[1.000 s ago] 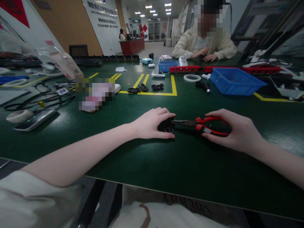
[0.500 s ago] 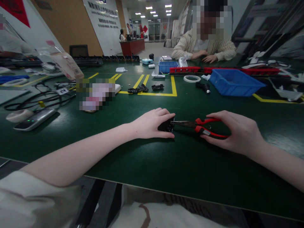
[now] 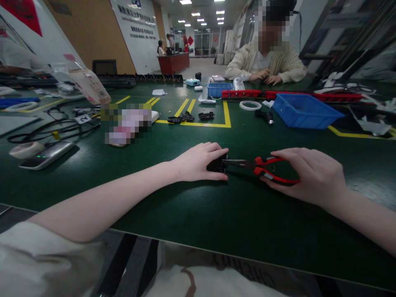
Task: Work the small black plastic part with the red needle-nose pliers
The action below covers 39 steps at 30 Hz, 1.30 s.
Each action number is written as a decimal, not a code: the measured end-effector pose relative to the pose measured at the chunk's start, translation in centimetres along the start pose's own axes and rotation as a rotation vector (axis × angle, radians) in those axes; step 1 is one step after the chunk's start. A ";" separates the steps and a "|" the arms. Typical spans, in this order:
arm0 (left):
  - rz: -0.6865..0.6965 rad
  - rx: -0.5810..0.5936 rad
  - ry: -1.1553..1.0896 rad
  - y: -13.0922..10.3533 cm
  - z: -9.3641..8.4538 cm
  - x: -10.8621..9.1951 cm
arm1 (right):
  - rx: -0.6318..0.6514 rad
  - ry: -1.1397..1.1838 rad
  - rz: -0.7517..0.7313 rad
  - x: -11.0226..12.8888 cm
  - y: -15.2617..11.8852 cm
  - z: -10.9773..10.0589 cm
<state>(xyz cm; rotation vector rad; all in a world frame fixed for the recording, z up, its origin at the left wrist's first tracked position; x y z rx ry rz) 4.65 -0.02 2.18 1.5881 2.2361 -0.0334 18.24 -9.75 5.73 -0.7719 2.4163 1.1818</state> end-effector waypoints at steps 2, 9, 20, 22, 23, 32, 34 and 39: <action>0.016 -0.006 0.002 0.0 0.0 -0.1 | -0.002 -0.021 -0.017 0.1 0.0 -0.1; 0.010 -0.008 -0.068 -0.1 0.0 0.1 | 0.039 0.045 0.034 -0.4 -0.1 0.6; 0.039 -0.044 -0.118 -0.1 -0.1 -0.1 | 0.206 0.193 0.176 -1.6 -0.9 2.7; 0.035 -0.045 -0.124 -0.1 -0.1 0.0 | 0.241 0.250 0.211 -1.9 -1.3 3.3; 0.033 -0.045 -0.128 0.0 -0.1 0.0 | 0.258 0.277 0.224 -1.9 -1.4 3.6; 0.030 -0.037 -0.152 0.0 -0.1 0.0 | 0.298 0.287 0.188 -1.5 -1.2 3.6; 0.026 -0.036 -0.153 -0.1 -0.1 0.1 | 0.319 0.289 0.199 -1.6 -1.2 3.6; 0.033 -0.025 -0.144 -0.1 0.0 0.0 | 0.507 0.507 0.340 -2.3 -2.2 5.6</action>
Point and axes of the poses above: each hand's wrist, its own y-axis towards the middle knuckle, its own z-axis out of the palm, x = y × z, the point moved 9 cm from there along y, towards the middle knuckle, and after that the axes turned 7 degrees about -y, right-handed, at the moved point
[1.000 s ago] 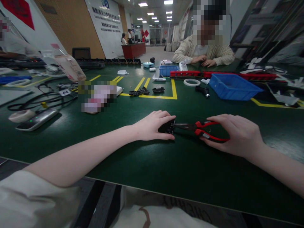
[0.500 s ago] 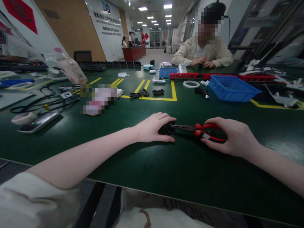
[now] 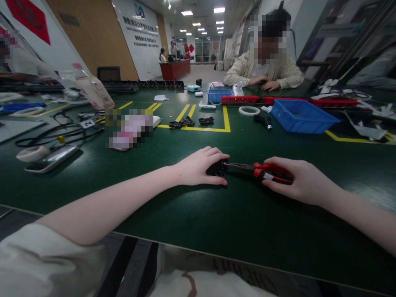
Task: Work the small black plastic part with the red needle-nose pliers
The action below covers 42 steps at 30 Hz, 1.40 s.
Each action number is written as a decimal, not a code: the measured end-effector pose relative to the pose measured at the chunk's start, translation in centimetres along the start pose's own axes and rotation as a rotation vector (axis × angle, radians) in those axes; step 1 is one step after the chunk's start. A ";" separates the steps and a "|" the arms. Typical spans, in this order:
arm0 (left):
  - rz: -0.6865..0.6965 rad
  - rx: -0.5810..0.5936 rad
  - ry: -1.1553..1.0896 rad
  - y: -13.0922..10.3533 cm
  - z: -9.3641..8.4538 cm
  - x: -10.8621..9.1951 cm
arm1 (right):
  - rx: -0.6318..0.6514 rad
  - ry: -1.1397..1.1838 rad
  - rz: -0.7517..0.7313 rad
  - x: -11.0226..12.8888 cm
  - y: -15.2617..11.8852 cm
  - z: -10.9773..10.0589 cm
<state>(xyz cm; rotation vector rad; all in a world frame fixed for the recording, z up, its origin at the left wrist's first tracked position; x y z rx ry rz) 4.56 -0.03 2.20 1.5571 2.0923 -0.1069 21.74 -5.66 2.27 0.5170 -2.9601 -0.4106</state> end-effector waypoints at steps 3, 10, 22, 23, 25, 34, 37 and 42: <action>-0.011 0.009 0.006 0.0 0.1 0.0 | 0.067 0.049 0.036 -0.5 0.1 0.5; -0.005 -0.021 0.000 -0.1 -0.1 -0.3 | 0.025 -0.003 -0.024 -0.2 0.0 0.4; -0.003 -0.001 -0.046 -0.2 -0.2 -0.4 | -0.194 -0.343 -0.181 1.7 -0.3 -1.3; -0.006 -0.002 -0.049 -0.2 -0.2 -0.4 | -0.188 -0.335 -0.175 1.6 -0.3 -1.2; -0.005 -0.004 -0.050 -0.3 -0.2 -0.5 | -0.174 -0.324 -0.161 1.3 -0.3 -1.1; 0.025 0.027 -0.033 -0.3 0.1 -0.9 | -0.132 -0.253 -0.117 0.8 -0.2 -0.9; 0.036 0.046 -0.011 -0.3 0.1 -1.0 | -0.125 -0.248 -0.122 0.9 0.0 -0.9; 0.003 0.046 -0.023 -0.3 0.1 -0.9 | -0.176 -0.268 -0.142 1.2 -0.2 -1.3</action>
Point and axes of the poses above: each hand's wrist, its own y-axis towards the middle knuckle, its own z-axis out of the palm, x = y × z, the point moved 9 cm from there along y, towards the middle knuckle, and after that the axes turned 7 degrees about -y, right-handed, at the moved point
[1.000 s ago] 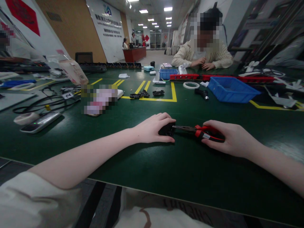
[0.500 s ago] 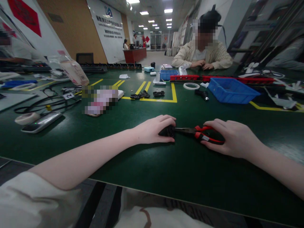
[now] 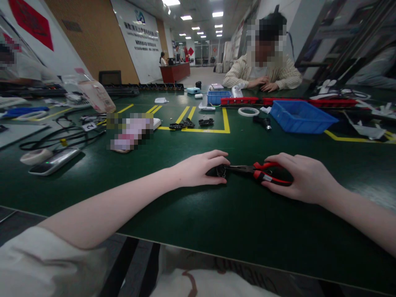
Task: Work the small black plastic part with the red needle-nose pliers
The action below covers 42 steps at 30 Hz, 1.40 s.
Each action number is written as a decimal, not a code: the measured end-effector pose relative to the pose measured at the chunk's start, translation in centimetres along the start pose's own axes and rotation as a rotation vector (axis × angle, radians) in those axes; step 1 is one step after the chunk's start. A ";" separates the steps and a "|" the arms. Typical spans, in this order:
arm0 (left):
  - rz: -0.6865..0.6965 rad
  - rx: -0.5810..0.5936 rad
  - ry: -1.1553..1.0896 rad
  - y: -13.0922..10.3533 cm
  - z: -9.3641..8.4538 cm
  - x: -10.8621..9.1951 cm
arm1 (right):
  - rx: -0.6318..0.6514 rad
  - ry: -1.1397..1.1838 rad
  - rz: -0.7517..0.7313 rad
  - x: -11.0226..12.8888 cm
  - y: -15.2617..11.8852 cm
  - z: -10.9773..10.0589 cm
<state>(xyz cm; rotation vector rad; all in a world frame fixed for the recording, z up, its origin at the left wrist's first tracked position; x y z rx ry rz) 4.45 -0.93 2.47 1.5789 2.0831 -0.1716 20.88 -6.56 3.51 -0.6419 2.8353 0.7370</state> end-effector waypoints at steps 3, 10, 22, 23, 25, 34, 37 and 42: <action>-0.010 -0.006 -0.015 0.0 -0.1 0.0 | -0.047 -0.033 -0.004 0.2 0.0 -0.6; -0.015 -0.012 -0.038 0.0 -0.1 0.3 | -0.060 0.144 0.074 -0.5 -0.2 -0.6; -0.104 -0.019 -0.103 0.1 -0.3 0.8 | -0.072 0.231 0.136 -1.1 0.0 -0.7; -0.116 -0.021 -0.117 0.1 -0.4 0.9 | -0.075 0.235 0.134 -1.1 0.0 -0.7; -0.135 -0.026 -0.141 0.1 -0.4 1.0 | -0.090 0.241 0.121 -1.1 0.0 -0.9; -0.152 -0.059 -0.194 0.0 -0.6 1.3 | -0.083 0.263 0.169 -1.5 -0.1 -0.4; -0.152 -0.059 -0.182 0.1 -0.5 1.2 | -0.048 0.292 0.190 -1.4 -0.2 0.1; -0.146 -0.032 -0.118 0.1 -0.2 1.0 | 0.004 0.351 0.230 -1.3 -0.1 0.7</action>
Point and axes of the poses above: each hand's wrist, its own y-axis towards the middle knuckle, its own z-axis out of the palm, x = y × z, the point moved 9 cm from there along y, towards the middle knuckle, and after that the axes turned 7 degrees about -y, right-handed, at the moved point
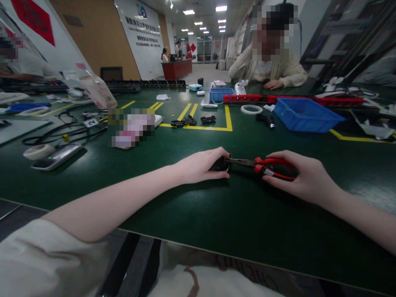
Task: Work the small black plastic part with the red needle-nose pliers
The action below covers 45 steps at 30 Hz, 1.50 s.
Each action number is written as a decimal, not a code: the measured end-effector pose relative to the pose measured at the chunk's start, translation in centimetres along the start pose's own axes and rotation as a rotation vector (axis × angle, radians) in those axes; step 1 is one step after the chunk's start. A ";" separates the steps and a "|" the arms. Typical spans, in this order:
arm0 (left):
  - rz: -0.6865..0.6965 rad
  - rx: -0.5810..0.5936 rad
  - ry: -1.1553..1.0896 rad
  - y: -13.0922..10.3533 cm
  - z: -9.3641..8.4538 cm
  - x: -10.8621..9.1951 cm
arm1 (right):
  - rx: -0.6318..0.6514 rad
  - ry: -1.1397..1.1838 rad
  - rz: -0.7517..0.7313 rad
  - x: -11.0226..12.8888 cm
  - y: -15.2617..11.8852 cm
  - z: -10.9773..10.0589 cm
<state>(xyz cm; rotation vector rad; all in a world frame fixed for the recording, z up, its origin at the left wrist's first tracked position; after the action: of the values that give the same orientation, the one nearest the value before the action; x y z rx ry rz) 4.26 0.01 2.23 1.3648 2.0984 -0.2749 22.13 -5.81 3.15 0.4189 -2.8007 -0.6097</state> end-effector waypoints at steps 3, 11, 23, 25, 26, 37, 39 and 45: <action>0.023 0.009 0.029 0.0 0.1 -0.1 | 0.040 0.010 0.037 0.1 0.0 0.2; 0.096 0.041 0.102 0.0 0.2 -0.6 | 0.137 0.095 0.167 -0.2 -0.2 0.5; 0.168 0.030 0.062 -0.1 0.4 -0.8 | 0.253 0.117 0.257 -1.3 -0.2 1.5; 0.177 0.020 0.075 -0.1 0.4 -0.9 | 0.245 0.094 0.233 -1.5 -0.2 1.5; 0.181 0.016 0.084 -0.1 0.3 -0.9 | 0.243 0.078 0.218 -1.6 -0.2 1.6; 0.169 -0.074 0.124 0.2 -0.3 -0.4 | 0.038 -0.178 -0.075 -0.5 0.2 0.2; 0.141 -0.096 0.103 0.2 -0.5 0.0 | 0.043 -0.182 -0.108 -0.5 0.4 0.1; 0.089 -0.131 0.105 0.2 -0.7 0.4 | 0.088 -0.134 -0.146 -1.4 0.4 0.8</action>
<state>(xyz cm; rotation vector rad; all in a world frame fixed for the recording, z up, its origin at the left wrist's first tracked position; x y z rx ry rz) 4.01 0.75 2.58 1.4159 2.0940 -0.0287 23.13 -4.73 2.33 0.6274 -2.9519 -0.5656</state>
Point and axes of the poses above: each hand's wrist, its own y-axis towards the middle knuckle, its own z-axis out of the palm, x = y × z, the point moved 9 cm from there along y, towards the middle knuckle, and after that the axes turned 7 degrees about -y, right-handed, at the moved point
